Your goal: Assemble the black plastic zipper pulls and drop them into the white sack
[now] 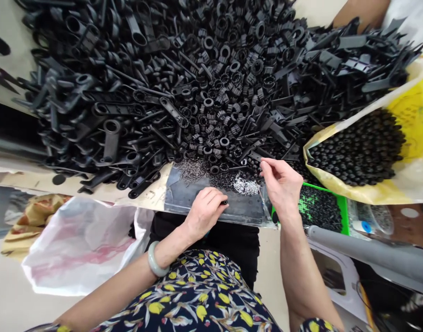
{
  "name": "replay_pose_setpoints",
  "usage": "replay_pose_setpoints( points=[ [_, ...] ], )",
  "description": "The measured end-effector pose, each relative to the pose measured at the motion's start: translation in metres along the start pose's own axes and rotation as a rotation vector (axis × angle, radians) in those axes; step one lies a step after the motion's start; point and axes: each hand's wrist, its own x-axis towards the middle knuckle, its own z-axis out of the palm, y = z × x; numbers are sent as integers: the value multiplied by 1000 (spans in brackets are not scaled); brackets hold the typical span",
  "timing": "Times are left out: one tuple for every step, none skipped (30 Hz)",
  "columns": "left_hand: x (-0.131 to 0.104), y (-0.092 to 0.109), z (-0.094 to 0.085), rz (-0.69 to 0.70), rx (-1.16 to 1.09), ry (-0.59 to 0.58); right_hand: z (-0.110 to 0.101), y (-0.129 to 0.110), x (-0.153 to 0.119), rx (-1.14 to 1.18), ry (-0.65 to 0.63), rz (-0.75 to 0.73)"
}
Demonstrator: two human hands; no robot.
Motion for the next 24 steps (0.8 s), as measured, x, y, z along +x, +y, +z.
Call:
replay_pose_setpoints(
  points=[
    [0, -1, 0, 2, 4, 1, -2, 2, -1, 12, 15, 27],
    [-1, -1, 0, 9, 12, 3, -3, 3, -3, 20, 18, 48],
    [-2, -1, -1, 18, 23, 3, -4, 4, -4, 24, 8, 58],
    [-3, -1, -1, 25, 34, 0, -4, 4, -6, 27, -9, 58],
    [-4, -1, -1, 28, 41, -3, -4, 4, -7, 30, -29, 52],
    [-4, -1, -2, 27, 43, -7, -3, 3, -8, 32, -48, 43],
    [-5, -1, -2, 23, 40, -11, -3, 3, -9, 35, -60, 36],
    [-6, -1, -2, 17, 34, -11, -2, 2, -10, 36, -63, 31],
    [-6, -1, -2, 15, 26, -6, -1, 1, -11, 36, -62, 29],
    [-6, -2, -2, 17, 17, 3, -1, 1, -11, 33, -60, 28],
    [-5, -2, -1, 24, 11, 14, -2, 0, -12, 27, -64, 26],
    [-5, -3, -1, 32, 6, 26, -2, 0, -13, 18, -73, 21],
    [-4, -3, -1, 40, 3, 39, -3, 0, -14, 6, -84, 15],
    [-4, -4, -1, 48, 0, 48, -5, 0, -16, -6, -92, 7],
    [-3, -4, -1, 56, -3, 55, -7, 1, -18, -20, -94, 1],
    [-3, -4, -1, 60, -6, 59, -9, 2, -20, -36, -87, -8],
    [-3, -5, 0, 61, -9, 61, -12, 3, -22, -54, -73, -15],
    [-3, -5, 0, 60, -11, 61, -15, 4, -24, -74, -55, -20],
    [-3, -5, 0, 58, -13, 59, -18, 6, -26, -94, -34, -23],
    [-4, -5, 0, 55, -13, 54, -21, 9, -27, -116, -15, -25],
    [-4, -5, 1, 52, -12, 50, -23, 11, -28, -140, 6, -27],
    [-4, -5, 1, 50, -10, 47, -25, 14, -28, -168, 28, -28],
    [-5, -4, 1, 51, -7, 45, -27, 16, -29, -206, 52, -31],
    [-5, -4, 1, 53, -3, 43, -28, 18, -29, -253, 72, -38]
  ],
)
